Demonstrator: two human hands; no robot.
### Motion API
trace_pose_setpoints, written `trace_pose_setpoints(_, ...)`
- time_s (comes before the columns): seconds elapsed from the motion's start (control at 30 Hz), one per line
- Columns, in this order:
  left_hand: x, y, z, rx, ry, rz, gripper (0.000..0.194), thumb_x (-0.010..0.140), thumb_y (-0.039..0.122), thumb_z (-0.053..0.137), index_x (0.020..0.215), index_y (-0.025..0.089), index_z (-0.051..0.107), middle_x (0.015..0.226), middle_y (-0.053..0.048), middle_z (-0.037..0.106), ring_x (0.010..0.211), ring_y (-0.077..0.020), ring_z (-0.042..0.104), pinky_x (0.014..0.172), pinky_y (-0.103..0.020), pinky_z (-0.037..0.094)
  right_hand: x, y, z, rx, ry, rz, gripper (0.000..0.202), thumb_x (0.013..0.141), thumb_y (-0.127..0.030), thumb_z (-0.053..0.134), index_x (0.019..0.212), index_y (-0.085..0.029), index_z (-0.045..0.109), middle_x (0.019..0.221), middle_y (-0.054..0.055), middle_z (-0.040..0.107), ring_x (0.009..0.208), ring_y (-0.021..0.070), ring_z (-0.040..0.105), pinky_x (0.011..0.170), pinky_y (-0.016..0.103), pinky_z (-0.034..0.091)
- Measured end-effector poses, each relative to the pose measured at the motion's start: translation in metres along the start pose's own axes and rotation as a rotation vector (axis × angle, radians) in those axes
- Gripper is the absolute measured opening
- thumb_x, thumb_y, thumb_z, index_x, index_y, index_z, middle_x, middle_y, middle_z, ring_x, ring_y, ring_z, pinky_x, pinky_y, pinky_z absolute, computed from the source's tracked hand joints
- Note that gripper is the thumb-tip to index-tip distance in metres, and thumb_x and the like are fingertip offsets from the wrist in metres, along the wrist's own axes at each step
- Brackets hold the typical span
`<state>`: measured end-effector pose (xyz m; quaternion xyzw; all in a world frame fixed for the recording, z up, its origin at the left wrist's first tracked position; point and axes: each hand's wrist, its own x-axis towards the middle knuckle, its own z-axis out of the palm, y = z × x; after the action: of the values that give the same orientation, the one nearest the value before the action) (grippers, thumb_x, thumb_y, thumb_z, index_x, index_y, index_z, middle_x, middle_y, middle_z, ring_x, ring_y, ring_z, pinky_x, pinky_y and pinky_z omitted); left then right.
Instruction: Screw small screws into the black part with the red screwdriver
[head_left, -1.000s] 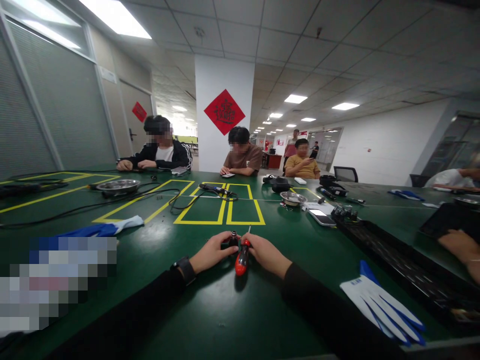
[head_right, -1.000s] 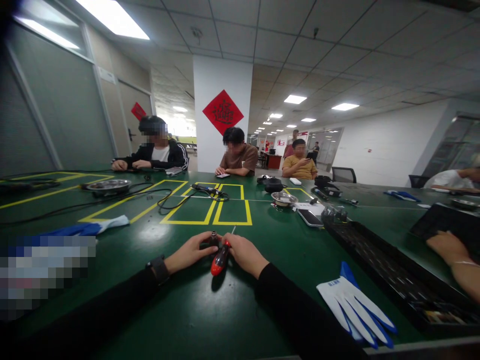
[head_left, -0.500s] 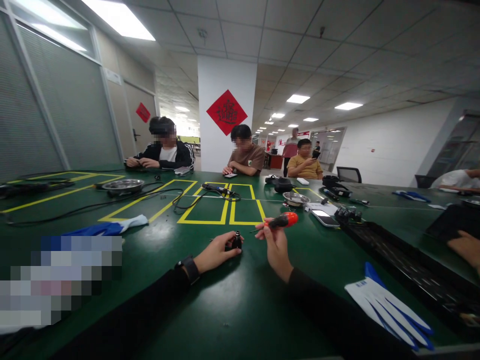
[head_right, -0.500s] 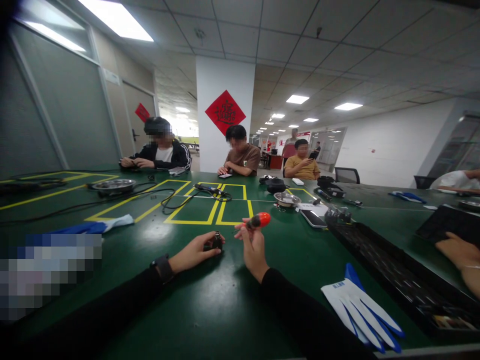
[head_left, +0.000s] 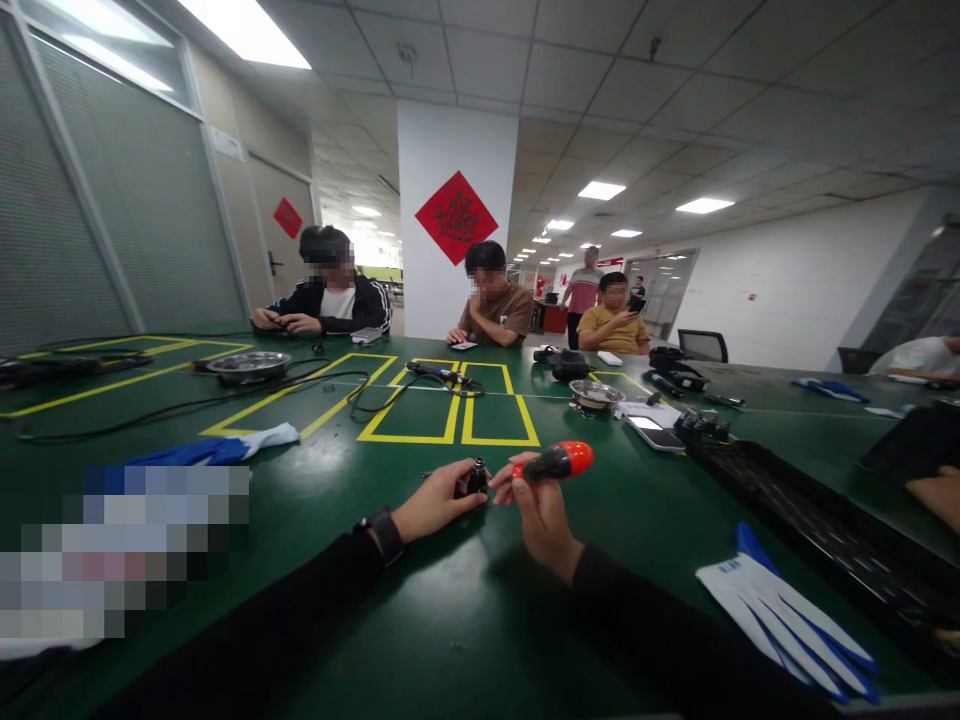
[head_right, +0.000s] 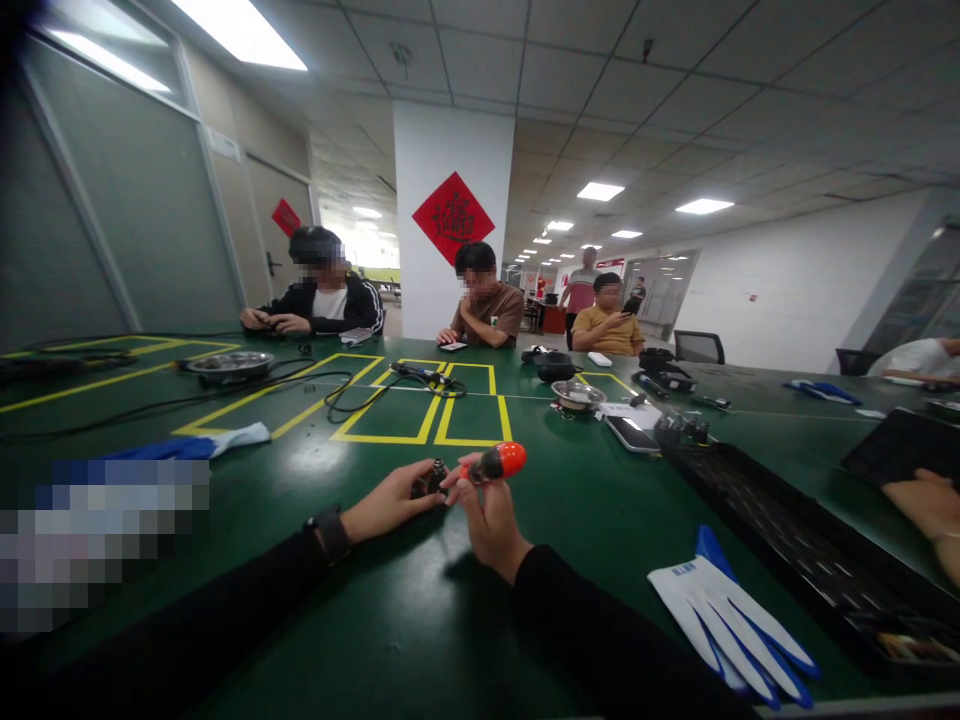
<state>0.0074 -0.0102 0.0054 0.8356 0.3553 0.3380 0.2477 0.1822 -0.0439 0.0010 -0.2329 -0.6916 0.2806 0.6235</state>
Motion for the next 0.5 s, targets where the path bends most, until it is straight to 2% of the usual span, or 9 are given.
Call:
trace_pose_setpoints(0.27, 0.0001, 0.0073, -0.0024, -0.033, -0.012, -0.018, 0.024, 0.078, 0.031, 0.057, 0.096, 0.015, 0.057, 0.087, -0.002, 0.061, 0.076, -0.0142, 0.054, 0.069, -0.024, 0.043, -0.001, -0.0051, -0.0002, 0.0, -0.004, 0.021, 0.018, 0.089, -0.033, 0.042, 0.103, -0.022, 0.044, 0.08, 0.002, 0.06, 0.063, 0.0146, 0.058, 0.064, 0.031, 0.047)
trace_pose_setpoints(0.5, -0.0003, -0.0003, -0.0004, -0.089, -0.033, -0.072, 0.028, 0.079, 0.033, 0.054, 0.101, 0.015, 0.058, 0.091, -0.003, 0.062, 0.075, -0.0148, 0.055, 0.068, -0.025, 0.043, 0.0015, -0.0049, -0.0003, 0.045, 0.006, 0.054, 0.019, 0.088, -0.034, 0.044, 0.101, -0.021, 0.046, 0.077, 0.002, 0.059, 0.061, 0.0146, 0.058, 0.06, 0.03, 0.048)
